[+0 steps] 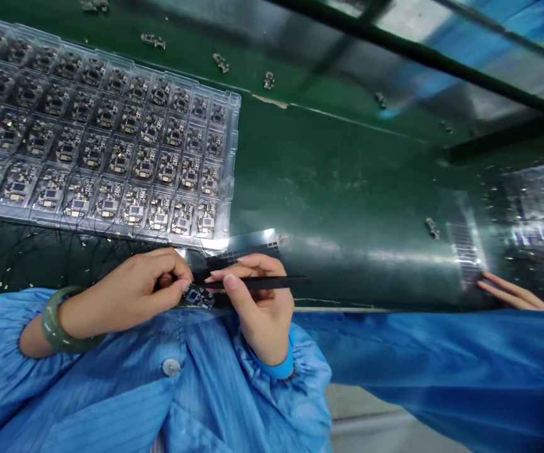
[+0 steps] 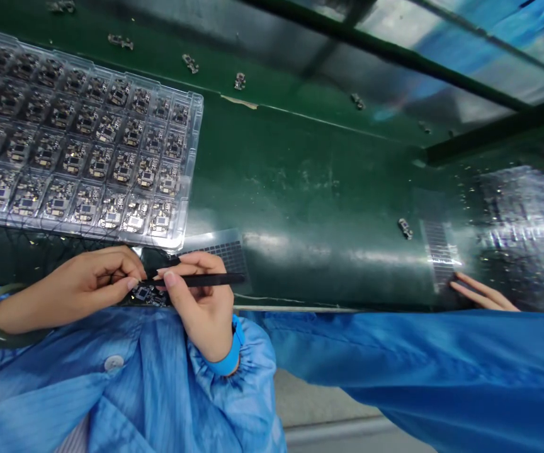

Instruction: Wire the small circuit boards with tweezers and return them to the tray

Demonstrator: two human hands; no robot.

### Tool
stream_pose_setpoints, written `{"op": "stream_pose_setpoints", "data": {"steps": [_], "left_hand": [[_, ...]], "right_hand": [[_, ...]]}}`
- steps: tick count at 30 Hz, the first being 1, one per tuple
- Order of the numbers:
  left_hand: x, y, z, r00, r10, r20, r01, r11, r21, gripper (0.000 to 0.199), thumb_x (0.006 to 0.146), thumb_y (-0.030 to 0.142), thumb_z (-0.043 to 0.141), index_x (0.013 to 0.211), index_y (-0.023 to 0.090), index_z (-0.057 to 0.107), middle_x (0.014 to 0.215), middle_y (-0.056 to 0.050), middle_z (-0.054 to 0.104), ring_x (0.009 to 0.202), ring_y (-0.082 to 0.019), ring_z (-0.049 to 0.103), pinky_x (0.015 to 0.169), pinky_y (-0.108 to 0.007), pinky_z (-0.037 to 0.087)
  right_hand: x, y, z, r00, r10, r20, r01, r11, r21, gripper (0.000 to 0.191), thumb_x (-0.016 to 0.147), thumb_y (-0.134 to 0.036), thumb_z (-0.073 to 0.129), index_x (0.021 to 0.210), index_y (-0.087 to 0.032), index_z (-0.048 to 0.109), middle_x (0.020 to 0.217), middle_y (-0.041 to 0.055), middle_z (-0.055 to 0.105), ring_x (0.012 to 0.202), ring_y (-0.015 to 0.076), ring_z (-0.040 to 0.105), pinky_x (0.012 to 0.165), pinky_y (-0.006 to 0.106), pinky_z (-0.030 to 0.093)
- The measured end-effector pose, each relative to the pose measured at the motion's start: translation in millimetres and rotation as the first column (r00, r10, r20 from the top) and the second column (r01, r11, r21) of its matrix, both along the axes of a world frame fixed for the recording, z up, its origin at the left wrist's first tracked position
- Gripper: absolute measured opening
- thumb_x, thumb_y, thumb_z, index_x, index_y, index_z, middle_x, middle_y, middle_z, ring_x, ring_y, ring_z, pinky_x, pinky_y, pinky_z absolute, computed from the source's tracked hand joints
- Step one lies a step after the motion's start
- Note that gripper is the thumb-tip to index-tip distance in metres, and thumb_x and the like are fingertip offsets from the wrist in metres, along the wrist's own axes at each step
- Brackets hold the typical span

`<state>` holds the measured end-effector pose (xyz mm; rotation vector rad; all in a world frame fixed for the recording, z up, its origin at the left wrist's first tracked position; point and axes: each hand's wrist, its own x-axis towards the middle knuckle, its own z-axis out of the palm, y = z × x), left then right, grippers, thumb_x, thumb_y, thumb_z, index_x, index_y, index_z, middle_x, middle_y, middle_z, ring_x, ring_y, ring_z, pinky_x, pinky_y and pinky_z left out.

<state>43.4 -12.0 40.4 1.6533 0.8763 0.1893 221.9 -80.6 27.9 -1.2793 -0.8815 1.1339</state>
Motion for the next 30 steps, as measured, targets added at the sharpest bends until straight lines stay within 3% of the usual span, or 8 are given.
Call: {"op": "stream_pose_setpoints", "data": {"steps": [8,16,22,30], "left_hand": [[0,0,-2.3,1.0,0.0,-0.002,0.0,1.0,-0.018,0.013,0.088,0.02,0.049,0.086,0.017,0.061,0.087,-0.001,0.059,0.073,-0.013,0.056,0.064,-0.025,0.044],[0,0,-1.0,1.0,0.013,-0.001,-0.013,1.0,-0.021,0.013,0.087,0.02,0.05,0.085,0.016,0.062,0.086,-0.001,0.059,0.072,-0.013,0.055,0.063,-0.026,0.043],[0,0,-3.5,1.0,0.02,0.012,-0.02,1.0,-0.013,0.012,0.088,0.021,0.05,0.083,0.016,0.061,0.083,0.0,0.058,0.068,-0.012,0.053,0.061,-0.025,0.042],[-1,0,-4.8,0.999,0.041,0.026,-0.041,0.999,0.003,0.012,0.087,0.019,0.05,0.082,0.016,0.061,0.084,-0.001,0.057,0.069,-0.012,0.053,0.061,-0.025,0.042]], "right_hand": [[-1,-3,-4.2,0.999,0.019,0.041,-0.022,0.997,0.072,0.022,0.085,-0.016,0.064,0.101,-0.023,0.052,0.083,-0.0017,0.075,0.07,0.013,0.072,0.063,0.024,0.062],[0,-6,-8.4,0.978,-0.016,0.208,-0.027,0.979,0.204,0.032,0.078,-0.004,0.066,0.102,-0.024,0.059,0.089,-0.0016,0.072,0.081,0.0121,0.071,0.078,0.026,0.058],[3,-8,-12.2,0.964,0.034,0.262,-0.106,0.958,0.267,0.035,0.078,-0.004,0.066,0.105,-0.025,0.059,0.091,0.0017,0.071,0.082,0.0162,0.068,0.076,0.035,0.057],[9,-2,-7.7,0.898,0.074,0.434,-0.263,0.88,0.396,0.033,0.077,-0.004,0.066,0.103,-0.023,0.061,0.094,0.0048,0.071,0.085,0.0169,0.068,0.075,0.033,0.057]]}}
